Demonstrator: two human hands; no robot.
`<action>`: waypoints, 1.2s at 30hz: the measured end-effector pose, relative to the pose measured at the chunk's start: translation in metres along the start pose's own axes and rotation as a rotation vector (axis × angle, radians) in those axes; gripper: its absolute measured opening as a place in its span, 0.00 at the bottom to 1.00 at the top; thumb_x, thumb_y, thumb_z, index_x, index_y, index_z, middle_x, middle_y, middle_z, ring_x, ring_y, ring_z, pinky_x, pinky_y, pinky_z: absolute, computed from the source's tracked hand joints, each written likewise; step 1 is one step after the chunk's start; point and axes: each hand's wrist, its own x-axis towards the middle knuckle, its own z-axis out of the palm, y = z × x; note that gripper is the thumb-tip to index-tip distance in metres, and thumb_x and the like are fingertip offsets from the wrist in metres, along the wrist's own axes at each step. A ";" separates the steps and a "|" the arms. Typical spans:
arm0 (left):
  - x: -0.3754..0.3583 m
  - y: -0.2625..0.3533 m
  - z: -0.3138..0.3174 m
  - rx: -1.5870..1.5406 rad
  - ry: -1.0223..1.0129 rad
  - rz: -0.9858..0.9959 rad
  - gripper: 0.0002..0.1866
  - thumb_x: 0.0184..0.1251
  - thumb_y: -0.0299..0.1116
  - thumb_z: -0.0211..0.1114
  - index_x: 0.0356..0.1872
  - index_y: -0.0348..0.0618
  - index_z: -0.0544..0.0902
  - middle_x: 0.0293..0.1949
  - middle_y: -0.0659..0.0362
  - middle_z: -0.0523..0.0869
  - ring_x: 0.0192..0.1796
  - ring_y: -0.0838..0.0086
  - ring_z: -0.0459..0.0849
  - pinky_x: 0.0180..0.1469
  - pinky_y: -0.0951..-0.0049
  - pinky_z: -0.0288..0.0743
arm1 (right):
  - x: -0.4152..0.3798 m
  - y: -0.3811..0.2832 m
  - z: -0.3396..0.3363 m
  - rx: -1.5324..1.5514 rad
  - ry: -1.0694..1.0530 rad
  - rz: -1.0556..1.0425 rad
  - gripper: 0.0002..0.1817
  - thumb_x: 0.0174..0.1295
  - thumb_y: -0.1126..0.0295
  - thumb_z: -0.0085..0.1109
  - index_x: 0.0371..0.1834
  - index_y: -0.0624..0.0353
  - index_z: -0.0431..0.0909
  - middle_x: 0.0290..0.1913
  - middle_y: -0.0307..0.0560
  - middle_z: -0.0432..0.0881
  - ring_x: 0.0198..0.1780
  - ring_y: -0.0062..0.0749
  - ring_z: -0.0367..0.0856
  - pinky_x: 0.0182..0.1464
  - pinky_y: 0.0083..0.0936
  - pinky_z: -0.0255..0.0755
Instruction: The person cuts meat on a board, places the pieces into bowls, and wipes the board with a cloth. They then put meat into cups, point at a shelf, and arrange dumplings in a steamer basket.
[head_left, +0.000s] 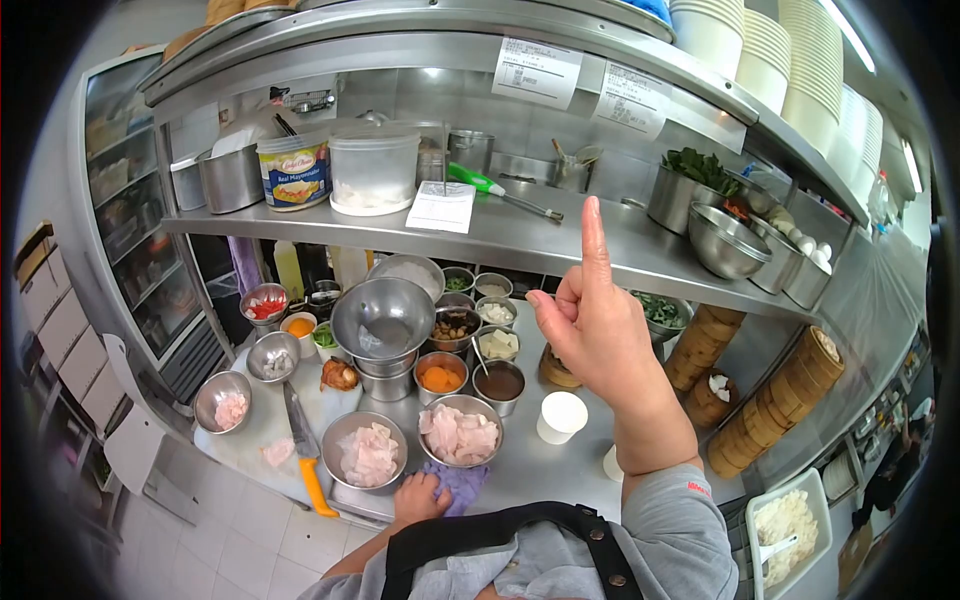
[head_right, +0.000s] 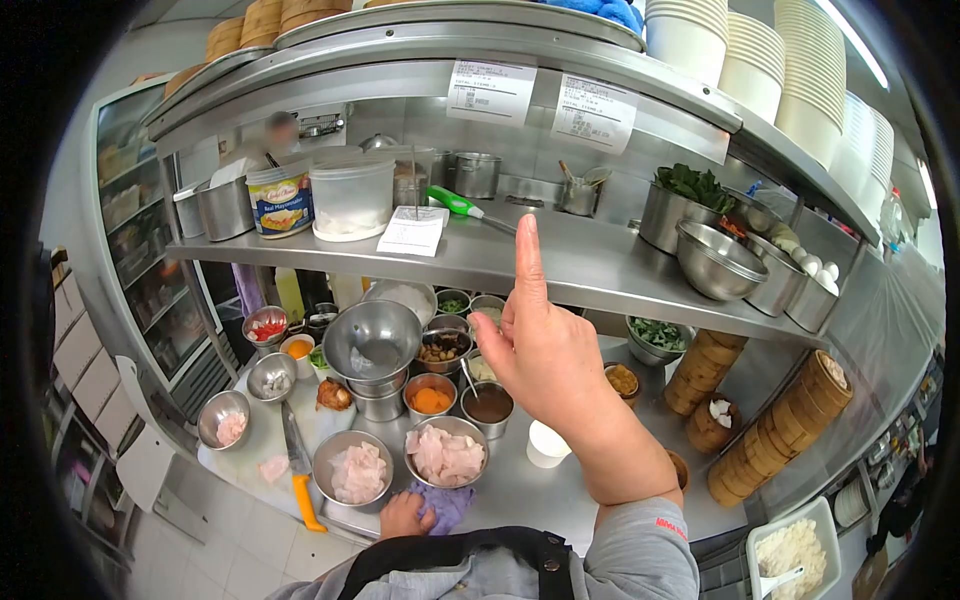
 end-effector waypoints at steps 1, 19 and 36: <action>0.000 0.000 0.000 -0.010 0.018 0.004 0.13 0.52 0.42 0.68 0.30 0.44 0.78 0.33 0.50 0.80 0.39 0.51 0.80 0.41 0.50 0.75 | 0.000 0.000 0.000 0.005 -0.003 -0.001 0.55 0.60 0.69 0.67 0.80 0.64 0.33 0.23 0.41 0.78 0.21 0.39 0.81 0.25 0.34 0.75; 0.000 -0.004 0.005 0.048 0.026 0.027 0.15 0.59 0.45 0.67 0.30 0.44 0.79 0.33 0.51 0.81 0.39 0.51 0.81 0.40 0.51 0.76 | -0.020 0.017 -0.027 0.031 0.012 0.005 0.54 0.61 0.69 0.66 0.80 0.65 0.33 0.21 0.42 0.79 0.21 0.42 0.81 0.25 0.37 0.74; -0.001 -0.002 0.009 0.070 0.090 -0.004 0.18 0.61 0.47 0.67 0.40 0.43 0.77 0.36 0.51 0.79 0.39 0.53 0.81 0.40 0.54 0.75 | -0.060 0.051 -0.048 0.088 0.009 0.096 0.53 0.58 0.74 0.67 0.81 0.60 0.38 0.21 0.41 0.73 0.21 0.30 0.74 0.28 0.26 0.72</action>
